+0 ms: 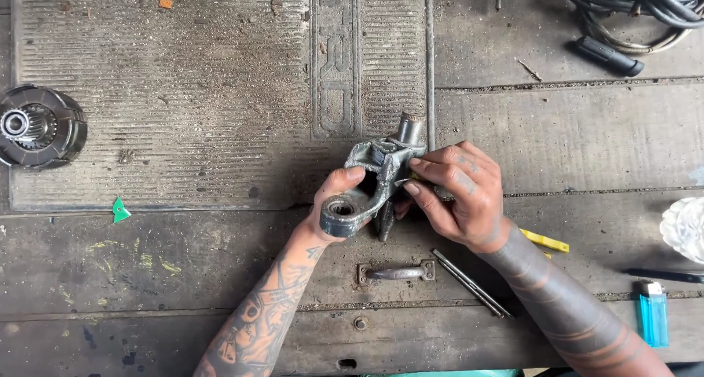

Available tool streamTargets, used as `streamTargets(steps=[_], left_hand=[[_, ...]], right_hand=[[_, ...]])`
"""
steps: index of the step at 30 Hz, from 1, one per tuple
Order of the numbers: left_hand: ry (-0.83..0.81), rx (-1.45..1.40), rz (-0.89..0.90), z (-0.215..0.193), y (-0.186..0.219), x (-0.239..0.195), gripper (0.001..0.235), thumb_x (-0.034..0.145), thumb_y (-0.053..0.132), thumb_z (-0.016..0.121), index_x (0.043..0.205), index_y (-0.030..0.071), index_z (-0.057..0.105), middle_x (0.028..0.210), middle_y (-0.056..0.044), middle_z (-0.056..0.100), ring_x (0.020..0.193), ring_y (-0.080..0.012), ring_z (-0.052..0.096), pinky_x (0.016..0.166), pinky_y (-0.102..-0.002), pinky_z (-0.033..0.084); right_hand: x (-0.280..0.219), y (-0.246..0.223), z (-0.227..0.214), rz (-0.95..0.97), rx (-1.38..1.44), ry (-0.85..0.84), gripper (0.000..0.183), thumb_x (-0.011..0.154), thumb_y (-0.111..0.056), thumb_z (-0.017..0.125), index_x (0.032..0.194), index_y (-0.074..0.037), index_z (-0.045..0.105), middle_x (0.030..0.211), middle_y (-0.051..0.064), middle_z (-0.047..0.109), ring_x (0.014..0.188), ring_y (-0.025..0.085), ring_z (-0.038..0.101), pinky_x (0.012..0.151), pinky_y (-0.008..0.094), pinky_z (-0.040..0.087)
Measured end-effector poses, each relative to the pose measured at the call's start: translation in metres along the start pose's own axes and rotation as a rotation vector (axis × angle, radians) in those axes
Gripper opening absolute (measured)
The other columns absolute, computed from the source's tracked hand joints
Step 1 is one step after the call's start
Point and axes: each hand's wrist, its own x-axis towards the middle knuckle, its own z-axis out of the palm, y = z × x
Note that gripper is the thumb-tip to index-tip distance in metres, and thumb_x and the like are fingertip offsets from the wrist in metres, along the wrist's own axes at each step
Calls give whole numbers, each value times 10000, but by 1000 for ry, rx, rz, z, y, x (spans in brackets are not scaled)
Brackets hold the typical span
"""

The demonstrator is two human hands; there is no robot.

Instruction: The person cleans a metal part using a yellow-handled tool, scraping and scrubbing its surfaces. They rotate the part to access different areas and continue cleaning with the tool.

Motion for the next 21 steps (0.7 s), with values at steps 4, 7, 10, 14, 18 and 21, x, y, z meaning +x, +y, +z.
streamTargets(steps=[4, 7, 10, 14, 18, 21], left_hand=[[-8, -97, -37, -11, -4, 8, 266, 944, 214, 602, 774, 28, 690, 592, -94, 628, 454, -147, 596, 402, -196, 464], [-4, -87, -30, -11, -3, 11, 257, 935, 214, 602, 772, 35, 687, 589, -97, 626, 453, -150, 588, 407, -203, 460], [2, -69, -21, -10, -1, 14, 243, 922, 215, 603, 770, 44, 683, 584, -102, 623, 452, -153, 576, 415, -214, 455], [10, -44, -18, -12, -2, 16, 221, 901, 217, 604, 766, 58, 677, 578, -109, 619, 450, -158, 559, 427, -229, 447], [-2, -29, -3, -46, -14, 17, 300, 896, 270, 606, 959, -3, 712, 813, -161, 730, 632, -219, 633, 662, -339, 547], [-87, -39, -59, -70, -16, 19, 405, 909, 335, 603, 1130, 10, 702, 1023, -207, 743, 882, -319, 688, 856, -438, 557]], right_hand=[[1, 0, 1, -25, -39, -1, 158, 966, -123, 725, 981, 34, 721, 795, 179, 689, 594, 363, 641, 566, 444, 506], [2, -2, 1, -35, -66, -2, 151, 965, -121, 732, 963, 29, 712, 784, 168, 674, 584, 349, 640, 556, 436, 505], [4, -4, 2, -58, -83, -11, 140, 966, -109, 725, 950, 30, 716, 760, 164, 669, 566, 336, 636, 548, 433, 504], [2, -1, 5, -45, -56, -1, 138, 973, -114, 717, 954, 22, 716, 764, 158, 672, 573, 334, 638, 556, 431, 502], [-3, 4, 5, 63, 18, -7, 116, 981, -74, 708, 978, 42, 695, 772, 168, 657, 592, 361, 629, 560, 444, 495], [-3, 6, 4, 218, 188, 8, 130, 992, -42, 683, 1019, 85, 671, 775, 202, 648, 598, 386, 605, 569, 440, 486]])
